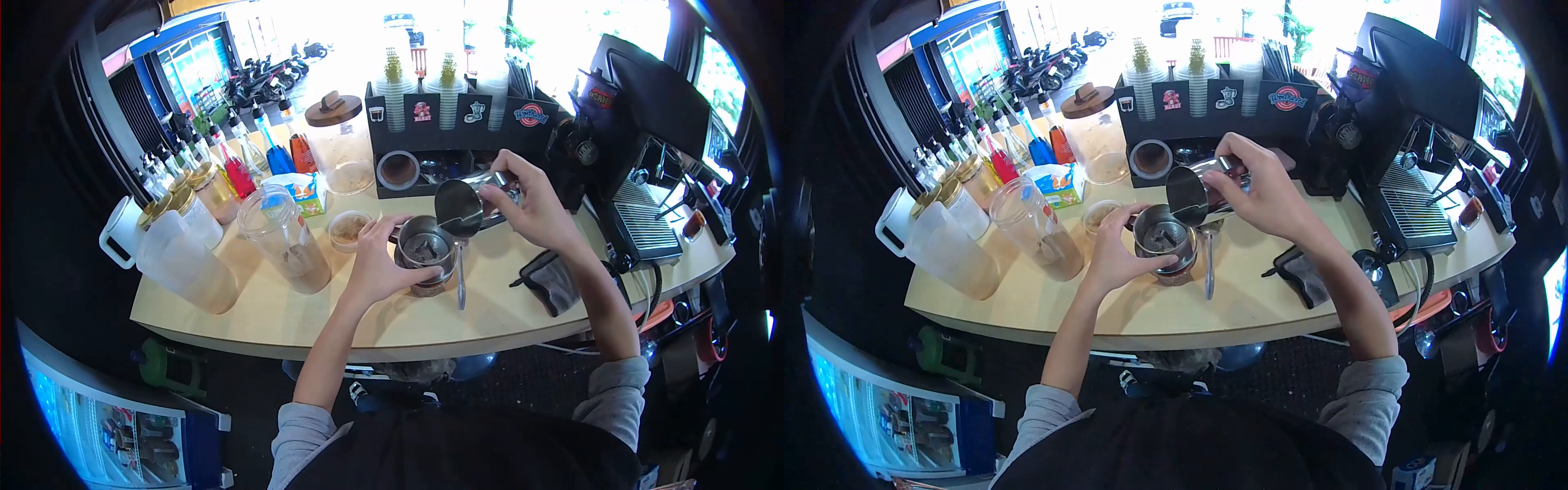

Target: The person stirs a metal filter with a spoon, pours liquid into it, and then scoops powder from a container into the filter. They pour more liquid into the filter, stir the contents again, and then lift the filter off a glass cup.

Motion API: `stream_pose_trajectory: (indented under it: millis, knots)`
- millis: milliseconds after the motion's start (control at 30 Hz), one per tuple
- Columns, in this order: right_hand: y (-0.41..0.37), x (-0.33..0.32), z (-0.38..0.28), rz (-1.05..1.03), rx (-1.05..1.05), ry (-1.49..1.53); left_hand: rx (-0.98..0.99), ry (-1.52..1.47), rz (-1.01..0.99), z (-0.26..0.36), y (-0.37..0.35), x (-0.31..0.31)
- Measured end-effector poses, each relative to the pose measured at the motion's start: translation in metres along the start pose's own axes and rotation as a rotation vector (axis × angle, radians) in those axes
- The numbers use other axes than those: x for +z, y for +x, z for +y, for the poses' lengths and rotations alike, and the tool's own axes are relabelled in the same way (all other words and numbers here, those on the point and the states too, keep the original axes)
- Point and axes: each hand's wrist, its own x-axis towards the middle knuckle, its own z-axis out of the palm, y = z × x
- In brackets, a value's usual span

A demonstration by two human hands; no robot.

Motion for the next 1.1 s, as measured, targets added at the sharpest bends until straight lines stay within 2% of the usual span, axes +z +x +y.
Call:
stream_pose_trajectory:
  millis: [67, 200, 267, 400, 467, 700, 867, 1100]
  knots:
    - [0.006, 0.003, -0.004, -0.065, -0.034, -0.117, -0.050, -0.031, -0.042, 0.000, 0.000, -0.001]
    - [0.016, 0.011, -0.021, -0.116, -0.002, -0.050, -0.055, -0.037, -0.062, 0.000, 0.002, -0.003]
    - [0.020, 0.014, -0.021, -0.122, -0.114, -0.170, -0.131, -0.126, -0.091, 0.003, 0.003, -0.005]
    - [0.026, 0.019, -0.027, -0.165, -0.075, -0.154, -0.135, -0.127, -0.109, 0.005, 0.005, -0.008]
    - [0.029, 0.021, -0.025, -0.191, -0.144, -0.223, -0.151, -0.127, -0.135, 0.005, 0.006, -0.008]
    - [0.033, 0.024, -0.023, -0.200, -0.193, -0.204, -0.159, -0.129, -0.163, 0.005, 0.006, -0.008]
    - [0.032, 0.024, -0.017, -0.180, -0.111, -0.110, -0.139, -0.137, -0.154, 0.007, 0.006, -0.010]
    - [0.030, 0.012, -0.021, -0.169, -0.122, -0.178, -0.123, -0.100, -0.149, 0.007, 0.005, -0.009]
